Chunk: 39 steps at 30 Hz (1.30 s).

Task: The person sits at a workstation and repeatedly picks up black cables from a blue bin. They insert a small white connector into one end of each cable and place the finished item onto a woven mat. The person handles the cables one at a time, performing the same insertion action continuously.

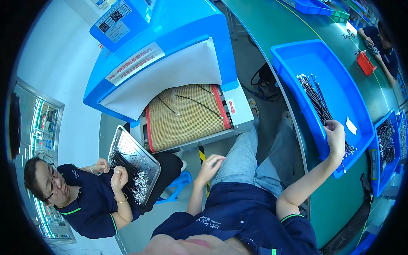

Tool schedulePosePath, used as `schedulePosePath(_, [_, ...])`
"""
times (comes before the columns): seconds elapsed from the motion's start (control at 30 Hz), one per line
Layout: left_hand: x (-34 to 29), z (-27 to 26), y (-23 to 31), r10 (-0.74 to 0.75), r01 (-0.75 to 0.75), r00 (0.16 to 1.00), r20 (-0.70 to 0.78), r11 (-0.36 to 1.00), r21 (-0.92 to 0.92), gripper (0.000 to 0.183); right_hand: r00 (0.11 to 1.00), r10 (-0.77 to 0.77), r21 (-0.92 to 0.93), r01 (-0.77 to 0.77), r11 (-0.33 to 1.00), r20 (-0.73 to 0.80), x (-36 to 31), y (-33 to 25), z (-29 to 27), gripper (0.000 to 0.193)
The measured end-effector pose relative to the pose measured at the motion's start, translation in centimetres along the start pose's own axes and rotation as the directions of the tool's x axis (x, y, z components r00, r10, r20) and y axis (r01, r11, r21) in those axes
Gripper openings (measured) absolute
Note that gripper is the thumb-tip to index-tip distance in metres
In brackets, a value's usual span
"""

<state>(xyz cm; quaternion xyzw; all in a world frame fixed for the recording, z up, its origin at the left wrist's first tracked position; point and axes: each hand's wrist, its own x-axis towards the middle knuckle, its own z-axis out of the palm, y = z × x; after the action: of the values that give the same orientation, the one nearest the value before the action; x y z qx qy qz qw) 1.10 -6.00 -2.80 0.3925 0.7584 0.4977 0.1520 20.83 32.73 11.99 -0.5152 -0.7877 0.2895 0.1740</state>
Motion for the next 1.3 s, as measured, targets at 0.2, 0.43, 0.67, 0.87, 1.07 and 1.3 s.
schedulePosePath(0.2, [1.3,0.8,0.7,0.033,-0.036,0.994,0.105,0.999,0.024,0.014,0.998,0.036,-0.109,-0.031,0.994,0.044,0.0,-1.6,-0.3,0.012])
schedulePosePath(0.43, [2.2,0.4,0.8,0.003,-0.007,0.995,0.099,0.999,0.040,0.014,0.867,-0.056,0.003,0.066,0.998,-0.494,-1.5,-1.6,-0.7,0.016])
schedulePosePath(0.67, [3.6,-1.7,1.8,0.051,-0.029,0.988,-0.145,0.988,0.150,0.020,0.818,-0.118,0.200,0.274,0.941,-0.563,-5.6,-6.2,-0.4,0.007])
schedulePosePath(0.87, [4.5,-3.4,2.8,0.201,-0.095,0.911,-0.361,0.952,0.291,0.035,0.723,-0.678,0.302,0.622,0.723,0.135,-8.7,-11.3,9.8,0.013])
schedulePosePath(1.07, [4.5,-5.3,3.1,0.201,0.009,0.939,-0.278,0.795,0.606,0.039,0.670,-0.689,0.452,0.543,0.708,0.275,-7.8,-9.8,13.5,0.012])
schedulePosePath(1.3, [3.2,-5.2,2.4,-0.092,0.113,0.993,-0.077,0.931,0.348,0.016,0.545,-0.773,0.445,0.632,0.634,0.325,-7.1,-9.6,15.9,0.015])
